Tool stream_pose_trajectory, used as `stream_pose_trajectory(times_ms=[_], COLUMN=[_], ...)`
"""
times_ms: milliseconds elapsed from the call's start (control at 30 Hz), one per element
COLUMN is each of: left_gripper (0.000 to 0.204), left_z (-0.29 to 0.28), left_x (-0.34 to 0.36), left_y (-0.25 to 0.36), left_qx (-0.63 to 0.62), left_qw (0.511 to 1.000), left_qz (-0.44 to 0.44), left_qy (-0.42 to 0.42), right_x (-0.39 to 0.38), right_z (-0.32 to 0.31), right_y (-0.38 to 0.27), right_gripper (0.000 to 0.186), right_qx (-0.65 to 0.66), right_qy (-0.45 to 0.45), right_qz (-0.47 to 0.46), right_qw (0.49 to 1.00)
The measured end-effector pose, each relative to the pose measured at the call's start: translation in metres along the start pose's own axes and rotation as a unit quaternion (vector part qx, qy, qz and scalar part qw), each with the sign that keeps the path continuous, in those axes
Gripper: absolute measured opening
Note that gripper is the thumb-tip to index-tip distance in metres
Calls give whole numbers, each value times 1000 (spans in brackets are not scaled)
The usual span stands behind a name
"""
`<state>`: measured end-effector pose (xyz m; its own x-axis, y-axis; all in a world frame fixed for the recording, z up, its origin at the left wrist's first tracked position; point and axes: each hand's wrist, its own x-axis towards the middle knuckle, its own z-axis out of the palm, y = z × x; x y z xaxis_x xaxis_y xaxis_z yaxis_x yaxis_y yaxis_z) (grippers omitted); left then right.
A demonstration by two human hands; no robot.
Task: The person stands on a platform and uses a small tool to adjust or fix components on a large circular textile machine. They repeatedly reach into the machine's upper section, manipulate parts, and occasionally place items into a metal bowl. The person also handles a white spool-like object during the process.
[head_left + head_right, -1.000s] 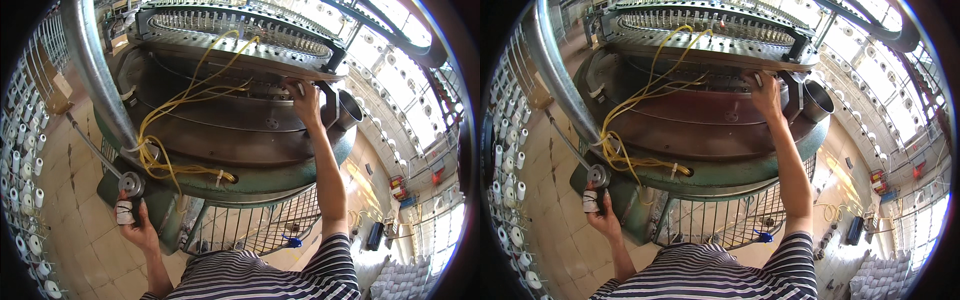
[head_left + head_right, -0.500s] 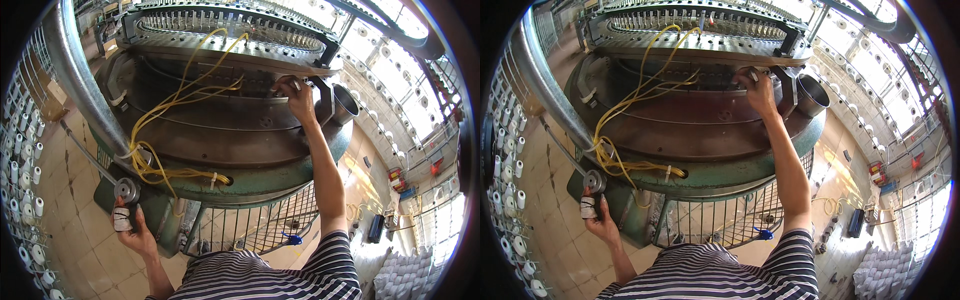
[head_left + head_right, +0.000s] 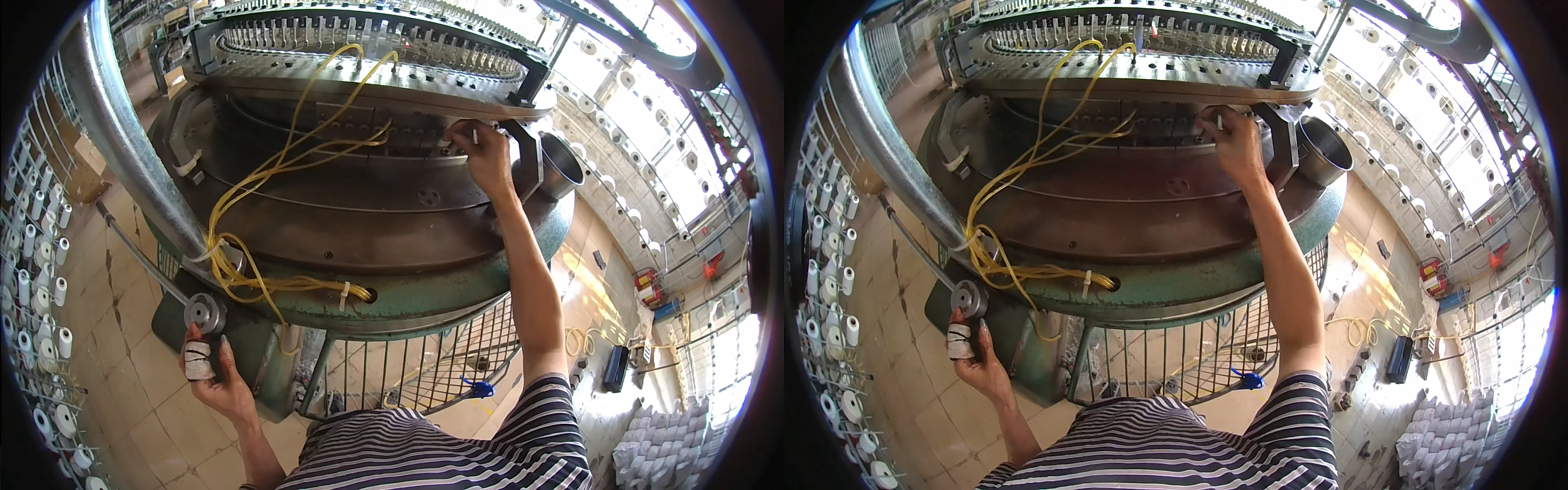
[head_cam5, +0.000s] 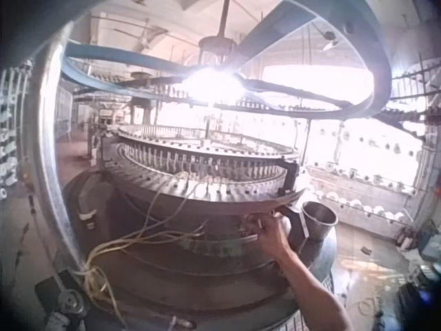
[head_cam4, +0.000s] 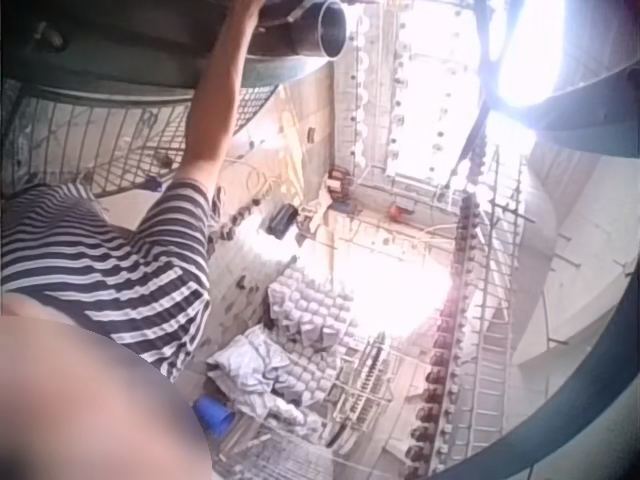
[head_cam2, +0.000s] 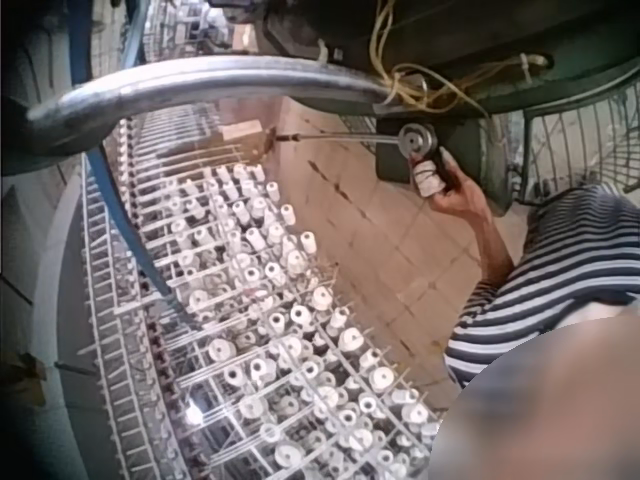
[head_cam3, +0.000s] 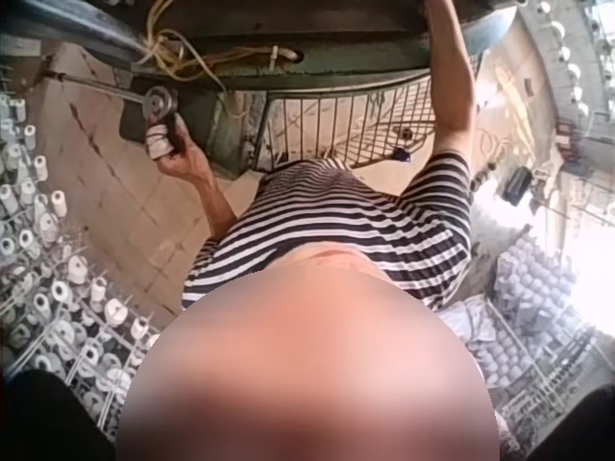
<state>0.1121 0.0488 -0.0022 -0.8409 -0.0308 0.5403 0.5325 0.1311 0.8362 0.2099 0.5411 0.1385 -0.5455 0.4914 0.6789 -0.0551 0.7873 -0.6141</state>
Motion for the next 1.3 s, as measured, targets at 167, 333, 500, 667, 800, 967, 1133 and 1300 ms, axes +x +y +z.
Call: stream_pose_trajectory(times_ms=[167, 333, 500, 667, 800, 967, 1133, 1300], left_gripper=[39, 39, 41, 43, 43, 44, 43, 43], left_z=[0, 1, -1, -1, -1, -1, -1, -1], left_x=[0, 1, 0, 0, 0, 0, 1, 1], left_y=[0, 1, -1, -2, -1, -4, -3, 0], left_qx=[1, 12, 10, 12, 8, -13, -15, -9], left_qw=[1000, 1000, 1000, 1000, 1000, 1000, 1000, 1000], left_qz=[-2, 5, 11, -10, -8, -11, -18, -1], left_qy=[-3, -4, -3, -7, -7, -5, -9, -10], right_x=[1, 2, -1, 0, 0, -1, 0, 0], right_z=[3, 0, 2, 5, -1, 5, 2, 1], right_y=[5, 6, 5, 1, -3, -2, 0, 1], right_gripper=[6, 5, 5, 8, 11, 8, 7, 8], right_qx=[7, -81, -28, 74, -80, 31, -19, -27], right_qy=[-28, -30, -8, -27, -33, 19, -14, -9], right_qz=[-2, 35, 26, 38, 64, -3, 73, 23], right_qw=[1000, 996, 999, 996, 994, 999, 997, 999])
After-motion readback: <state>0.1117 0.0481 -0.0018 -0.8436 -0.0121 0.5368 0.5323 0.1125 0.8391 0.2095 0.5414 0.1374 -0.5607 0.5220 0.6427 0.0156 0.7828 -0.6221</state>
